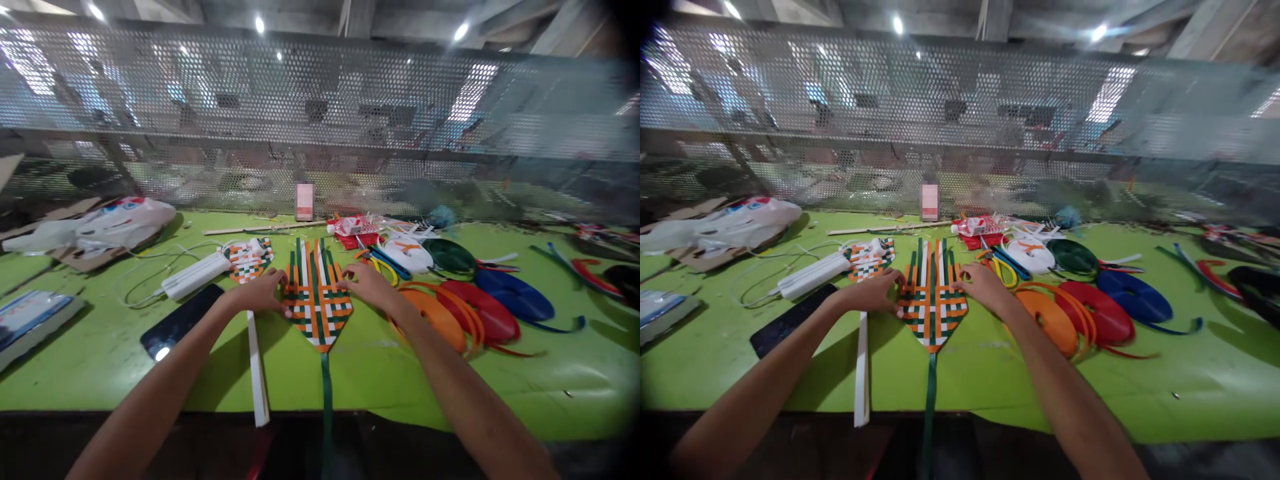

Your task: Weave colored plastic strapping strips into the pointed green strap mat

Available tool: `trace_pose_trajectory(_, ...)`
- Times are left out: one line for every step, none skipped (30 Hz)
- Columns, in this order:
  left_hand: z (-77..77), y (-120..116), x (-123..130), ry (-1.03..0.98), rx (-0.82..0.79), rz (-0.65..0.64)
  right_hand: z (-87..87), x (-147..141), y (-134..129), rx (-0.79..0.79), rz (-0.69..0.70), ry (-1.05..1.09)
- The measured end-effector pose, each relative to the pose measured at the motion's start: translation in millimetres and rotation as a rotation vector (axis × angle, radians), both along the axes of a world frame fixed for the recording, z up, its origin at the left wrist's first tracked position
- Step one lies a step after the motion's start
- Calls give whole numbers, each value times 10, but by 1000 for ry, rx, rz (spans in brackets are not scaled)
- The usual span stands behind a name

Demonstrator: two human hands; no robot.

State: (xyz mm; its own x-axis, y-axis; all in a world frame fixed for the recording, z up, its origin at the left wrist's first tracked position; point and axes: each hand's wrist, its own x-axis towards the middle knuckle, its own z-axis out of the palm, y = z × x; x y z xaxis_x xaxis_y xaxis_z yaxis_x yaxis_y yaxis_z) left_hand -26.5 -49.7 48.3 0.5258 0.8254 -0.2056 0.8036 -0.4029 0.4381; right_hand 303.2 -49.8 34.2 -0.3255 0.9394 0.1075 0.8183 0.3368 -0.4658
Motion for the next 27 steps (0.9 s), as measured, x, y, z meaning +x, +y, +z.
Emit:
trace_pose_trajectory(-14, -33, -12, 11, -6, -5, 2, 30, 7, -57, 5, -6)
trace_pose_trajectory(-27, -59, -18, 20, -1, -2, 1, 50, 11, -114, 15, -9)
trace_pose_trajectory(-37, -77, -18, 28, 7, 2, -4, 62, 12, -164, 29, -10)
trace_pose_trajectory(-42, -88, -13, 35, 11, 5, -11, 66, 11, -199, 45, -12)
trace_pose_trajectory(-42, -93, -5, 38, 10, 8, -19, 65, 9, -219, 60, -14)
trace_pose_trajectory(-36, -95, 3, 40, 4, 8, -25, 60, 6, -230, 71, -15)
trace_pose_trajectory(-28, -95, 10, 40, -4, 6, -30, 52, 4, -234, 78, -14)
trace_pose_trajectory(-18, -93, 16, 38, -12, 5, -33, 43, 3, -234, 83, -12)
trace_pose_trajectory(-10, -93, 19, 36, -16, 4, -34, 35, 2, -234, 88, -7)
trace_pose_trajectory(-5, -93, 21, 33, -17, 5, -35, 27, 2, -235, 94, 0)
trace_pose_trajectory(-5, -93, 21, 30, -17, 6, -35, 21, 2, -235, 102, 7)
trace_pose_trajectory(-10, -93, 22, 26, -17, 4, -35, 17, 3, -236, 110, 14)
trace_pose_trajectory(-19, -92, 22, 22, -15, 2, -36, 15, 3, -236, 117, 21)
trace_pose_trajectory(-30, -90, 21, 19, -14, 1, -38, 14, 3, -235, 123, 27)
trace_pose_trajectory(-40, -87, 20, 18, -13, 1, -40, 14, 3, -235, 127, 31)
trace_pose_trajectory(-49, -83, 19, 18, -11, 4, -42, 15, 2, -234, 131, 33)
trace_pose_trajectory(-53, -79, 16, 21, -9, 6, -43, 17, 0, -231, 135, 33)
trace_pose_trajectory(-53, -77, 13, 27, -6, 9, -43, 18, -2, -227, 136, 31)
trace_pose_trajectory(-48, -76, 11, 30, -1, 11, -40, 19, -3, -221, 132, 25)
trace_pose_trajectory(-40, -77, 11, 28, 6, 9, -36, 21, -5, -214, 121, 18)
trace_pose_trajectory(-30, -80, 14, 22, 19, 6, -28, 21, -7, -204, 106, 13)
trace_pose_trajectory(-21, -86, 23, 15, 36, 5, -18, 21, -10, -190, 88, 13)
trace_pose_trajectory(-14, -96, 39, 8, 57, 6, -6, 19, -13, -173, 71, 17)
trace_pose_trajectory(-12, -107, 61, 3, 82, 10, 8, 16, -19, -155, 61, 25)
trace_pose_trajectory(-16, -121, 89, 3, 108, 12, 20, 12, -26, -142, 62, 34)
trace_pose_trajectory(-26, -137, 121, 8, 130, 11, 31, 5, -36, -142, 74, 43)
trace_pose_trajectory(-42, -153, 155, 16, 147, 7, 39, -2, -47, -155, 94, 50)
